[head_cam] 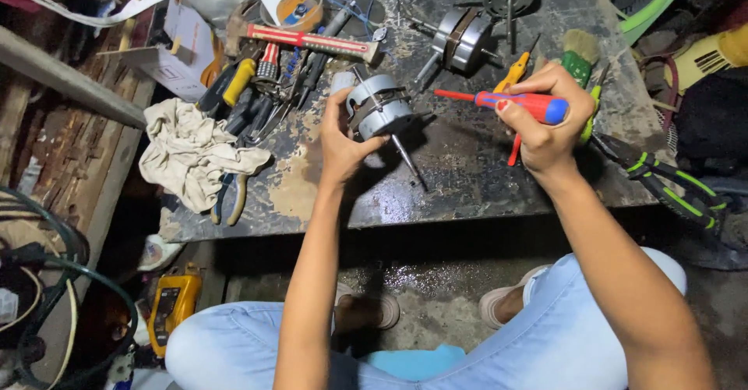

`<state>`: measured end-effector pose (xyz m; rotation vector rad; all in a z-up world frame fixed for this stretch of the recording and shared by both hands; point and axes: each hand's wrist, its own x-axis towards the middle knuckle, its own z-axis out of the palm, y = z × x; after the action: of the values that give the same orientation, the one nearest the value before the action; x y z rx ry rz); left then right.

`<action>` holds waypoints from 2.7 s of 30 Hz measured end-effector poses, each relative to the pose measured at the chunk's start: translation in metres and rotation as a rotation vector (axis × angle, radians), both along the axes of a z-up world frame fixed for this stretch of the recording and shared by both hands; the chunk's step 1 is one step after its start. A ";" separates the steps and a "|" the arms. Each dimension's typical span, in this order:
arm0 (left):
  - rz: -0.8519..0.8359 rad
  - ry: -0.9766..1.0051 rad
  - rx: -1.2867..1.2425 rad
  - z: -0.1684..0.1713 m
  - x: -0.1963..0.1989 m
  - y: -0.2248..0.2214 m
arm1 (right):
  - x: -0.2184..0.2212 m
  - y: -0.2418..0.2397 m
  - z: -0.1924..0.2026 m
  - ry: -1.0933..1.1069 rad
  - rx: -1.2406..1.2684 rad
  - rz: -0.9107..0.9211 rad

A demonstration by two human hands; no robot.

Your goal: Polishing and cleaning the surface of a small electric motor using a brush and a screwdriver at a repair bench.

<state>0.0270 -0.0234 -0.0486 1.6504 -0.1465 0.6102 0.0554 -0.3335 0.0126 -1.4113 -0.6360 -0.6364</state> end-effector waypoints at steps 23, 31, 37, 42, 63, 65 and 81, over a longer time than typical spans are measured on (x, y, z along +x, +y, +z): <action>-0.033 0.391 0.670 0.054 -0.019 -0.017 | -0.018 0.026 -0.025 0.306 0.115 0.099; -0.059 0.428 0.606 0.072 -0.026 -0.033 | -0.016 0.030 -0.036 0.018 -0.296 -0.127; 0.015 0.218 0.521 0.052 -0.047 -0.019 | -0.012 0.046 -0.112 -0.167 -0.751 -0.256; 0.221 0.163 0.551 -0.009 -0.080 -0.001 | -0.024 0.042 -0.064 -0.086 -0.860 -0.227; 0.688 0.031 0.650 -0.071 -0.100 -0.014 | 0.174 0.061 0.023 0.528 -1.567 -0.175; 0.725 -0.023 0.640 -0.088 -0.098 -0.015 | 0.170 0.063 0.035 0.569 -1.611 -0.127; 0.793 -0.152 0.665 -0.072 -0.096 -0.027 | 0.270 0.161 0.023 0.470 -1.416 -0.269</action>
<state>-0.0690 -0.0502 -0.1210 2.3075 0.2419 1.3968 0.3254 -0.1723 0.0354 -2.8786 -0.4908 0.0821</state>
